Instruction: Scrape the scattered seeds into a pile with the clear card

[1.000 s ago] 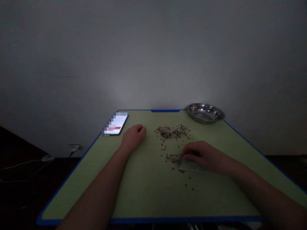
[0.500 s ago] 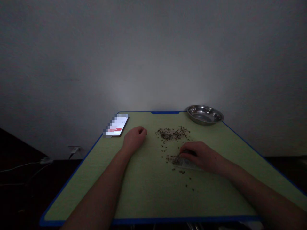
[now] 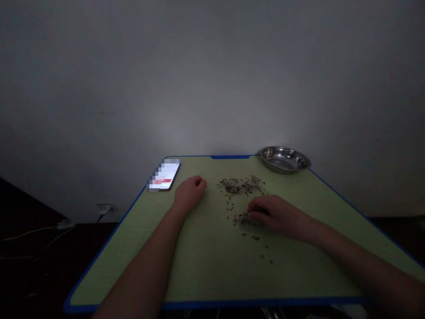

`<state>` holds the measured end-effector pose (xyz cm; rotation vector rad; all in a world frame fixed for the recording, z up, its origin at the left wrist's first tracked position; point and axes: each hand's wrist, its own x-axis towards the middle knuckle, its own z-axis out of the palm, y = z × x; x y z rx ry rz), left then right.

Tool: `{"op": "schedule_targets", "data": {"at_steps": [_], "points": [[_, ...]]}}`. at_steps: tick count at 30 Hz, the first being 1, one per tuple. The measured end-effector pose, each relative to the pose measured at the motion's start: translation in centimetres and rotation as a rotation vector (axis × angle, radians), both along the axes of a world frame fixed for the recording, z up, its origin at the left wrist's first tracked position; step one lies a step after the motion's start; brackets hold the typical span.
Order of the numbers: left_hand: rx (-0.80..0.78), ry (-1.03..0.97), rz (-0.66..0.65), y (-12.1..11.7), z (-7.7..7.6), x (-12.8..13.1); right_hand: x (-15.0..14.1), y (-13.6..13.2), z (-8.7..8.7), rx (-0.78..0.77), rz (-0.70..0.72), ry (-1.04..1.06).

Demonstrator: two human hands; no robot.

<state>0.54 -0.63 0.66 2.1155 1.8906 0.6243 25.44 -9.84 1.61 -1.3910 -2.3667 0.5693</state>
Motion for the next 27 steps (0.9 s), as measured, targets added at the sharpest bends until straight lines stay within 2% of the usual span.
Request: {"op": "schedule_targets", "data": {"at_steps": [7, 13, 20, 27], "points": [[0.005, -0.011, -0.005, 0.0, 0.0, -0.1, -0.4, 0.8, -0.4, 0.059, -0.037, -0.055], [0.003, -0.022, -0.004, 0.1, -0.2, 0.0, -0.2, 0.7, -0.1, 0.097, -0.054, -0.082], [0.002, -0.013, -0.008, 0.0, 0.0, 0.0, -0.8, 0.2, 0.3, 0.029, -0.04, -0.011], [0.01, -0.013, -0.011, 0.0, -0.1, 0.1, -1.5, 0.6, 0.0, 0.046, -0.06, -0.01]]}}
